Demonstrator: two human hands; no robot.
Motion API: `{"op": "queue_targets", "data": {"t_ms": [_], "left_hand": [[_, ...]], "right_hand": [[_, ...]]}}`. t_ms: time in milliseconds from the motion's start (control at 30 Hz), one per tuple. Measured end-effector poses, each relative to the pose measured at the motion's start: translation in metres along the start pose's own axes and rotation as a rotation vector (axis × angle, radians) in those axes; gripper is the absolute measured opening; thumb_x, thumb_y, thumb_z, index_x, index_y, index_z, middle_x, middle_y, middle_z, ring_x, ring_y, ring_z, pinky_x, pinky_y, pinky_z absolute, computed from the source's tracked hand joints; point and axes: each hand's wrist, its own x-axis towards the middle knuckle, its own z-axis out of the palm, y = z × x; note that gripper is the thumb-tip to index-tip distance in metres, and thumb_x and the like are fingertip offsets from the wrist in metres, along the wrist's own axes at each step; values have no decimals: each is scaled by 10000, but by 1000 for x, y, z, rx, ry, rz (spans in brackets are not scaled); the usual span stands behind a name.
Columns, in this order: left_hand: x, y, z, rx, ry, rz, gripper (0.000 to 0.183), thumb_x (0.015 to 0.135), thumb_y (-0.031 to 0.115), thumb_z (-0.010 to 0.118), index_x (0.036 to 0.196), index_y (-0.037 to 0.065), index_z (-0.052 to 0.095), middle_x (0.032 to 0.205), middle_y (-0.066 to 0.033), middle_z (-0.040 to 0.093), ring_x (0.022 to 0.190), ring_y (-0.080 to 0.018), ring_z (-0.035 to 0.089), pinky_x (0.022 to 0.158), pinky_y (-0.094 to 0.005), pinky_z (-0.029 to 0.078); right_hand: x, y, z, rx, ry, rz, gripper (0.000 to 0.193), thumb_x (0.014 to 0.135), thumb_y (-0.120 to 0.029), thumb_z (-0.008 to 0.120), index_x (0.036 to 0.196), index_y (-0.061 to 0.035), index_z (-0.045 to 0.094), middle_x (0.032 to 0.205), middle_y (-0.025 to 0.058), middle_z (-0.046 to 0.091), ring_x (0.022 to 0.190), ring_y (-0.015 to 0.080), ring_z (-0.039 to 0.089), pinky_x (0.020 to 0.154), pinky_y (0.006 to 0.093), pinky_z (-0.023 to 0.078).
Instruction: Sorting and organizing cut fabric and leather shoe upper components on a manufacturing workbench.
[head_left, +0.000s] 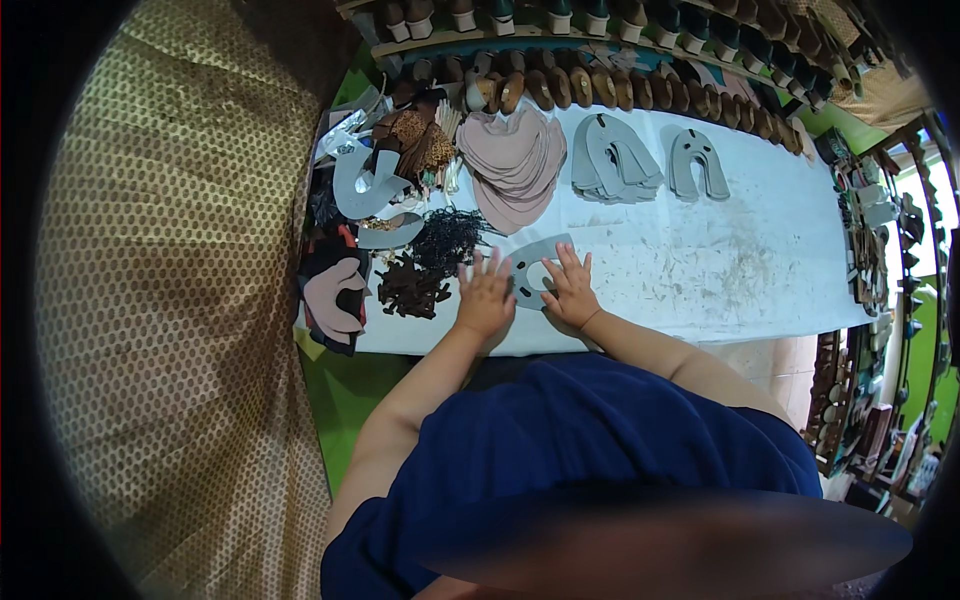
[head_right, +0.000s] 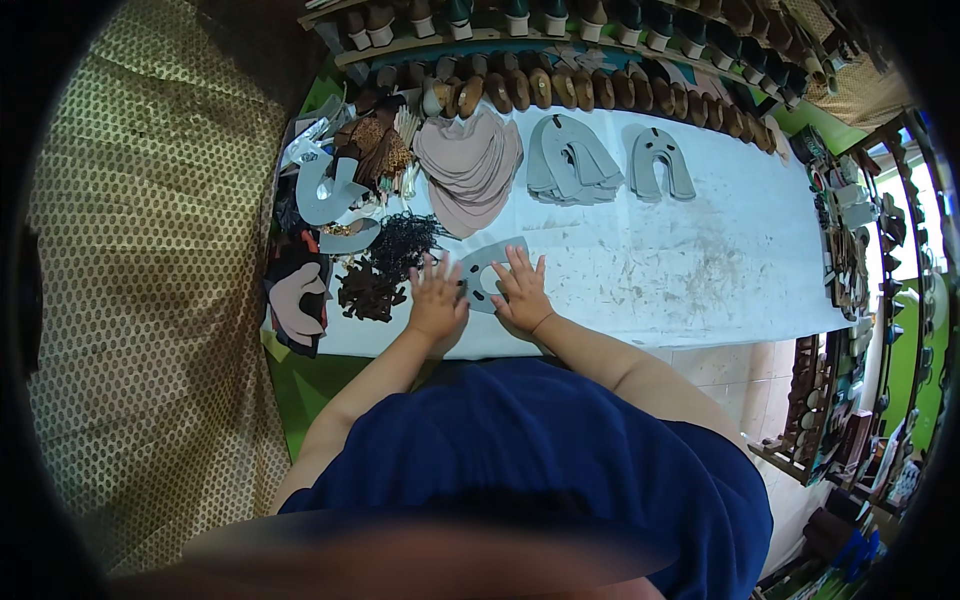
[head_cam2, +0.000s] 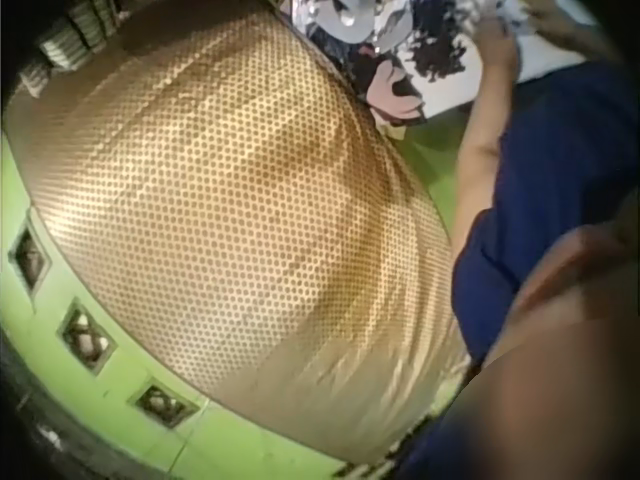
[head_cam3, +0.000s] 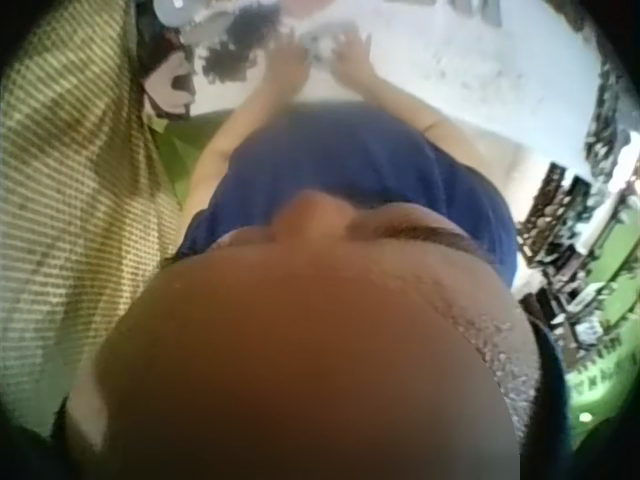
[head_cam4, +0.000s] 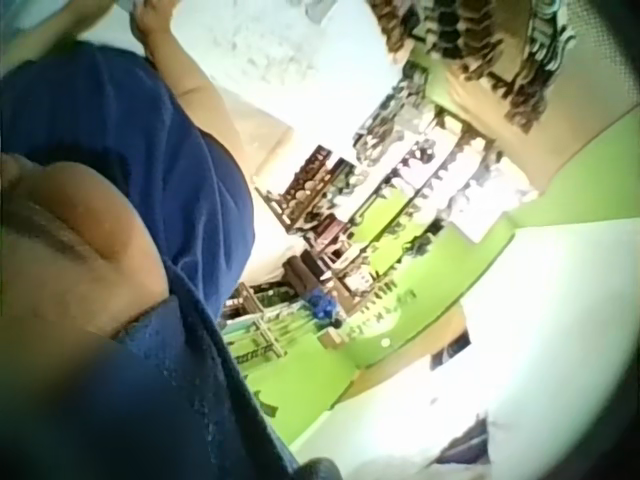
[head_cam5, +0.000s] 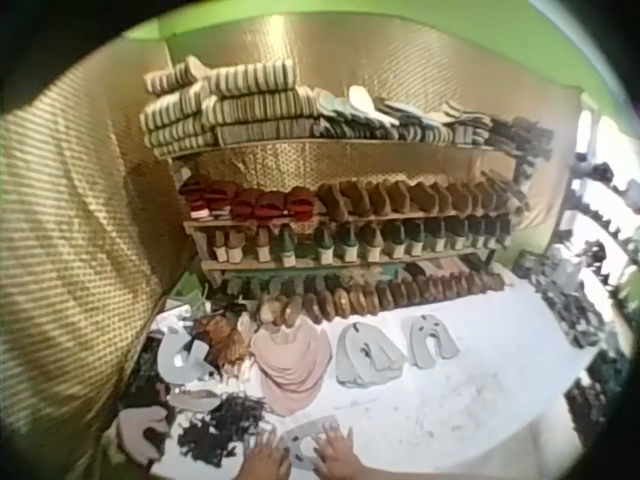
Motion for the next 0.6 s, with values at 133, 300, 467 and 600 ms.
{"op": "queue_targets", "data": {"t_ms": [133, 300, 467, 600], "left_hand": [[-18, 3, 8, 28, -255, 126, 695, 921, 377, 567, 1526, 127, 332, 1605, -82, 289, 1505, -329, 180, 1163, -635, 105], [-25, -6, 0, -47, -258, 23, 744, 908, 409, 586, 1523, 84, 322, 1619, -121, 239, 1504, -357, 165, 1162, -636, 107], [-31, -13, -1, -8, -219, -114, 744, 888, 400, 613, 1492, 47, 361, 1626, -217, 129, 1495, -446, 97, 1148, -663, 102], [-18, -12, -2, -14, -180, -147, 657, 866, 326, 643, 1442, 73, 456, 1624, -224, 130, 1490, -476, 59, 1142, -674, 96]], "right_hand": [[4, -4, -4, -40, -82, -23, 535, 868, -351, 616, 1361, -159, 539, 1571, 190, 285, 1459, 411, 239, 1109, 717, 94], [6, -8, -9, -28, -111, -19, 462, 872, -331, 610, 1293, -145, 583, 1537, 186, 347, 1450, 399, 264, 1108, 715, 108], [8, -15, -12, -38, -157, 9, 440, 882, -326, 600, 1280, -137, 586, 1525, 174, 371, 1450, 386, 271, 1114, 711, 105], [11, -24, -20, -67, -198, -20, 363, 890, -316, 595, 1213, -159, 647, 1527, 163, 376, 1454, 378, 266, 1122, 709, 89]]}}
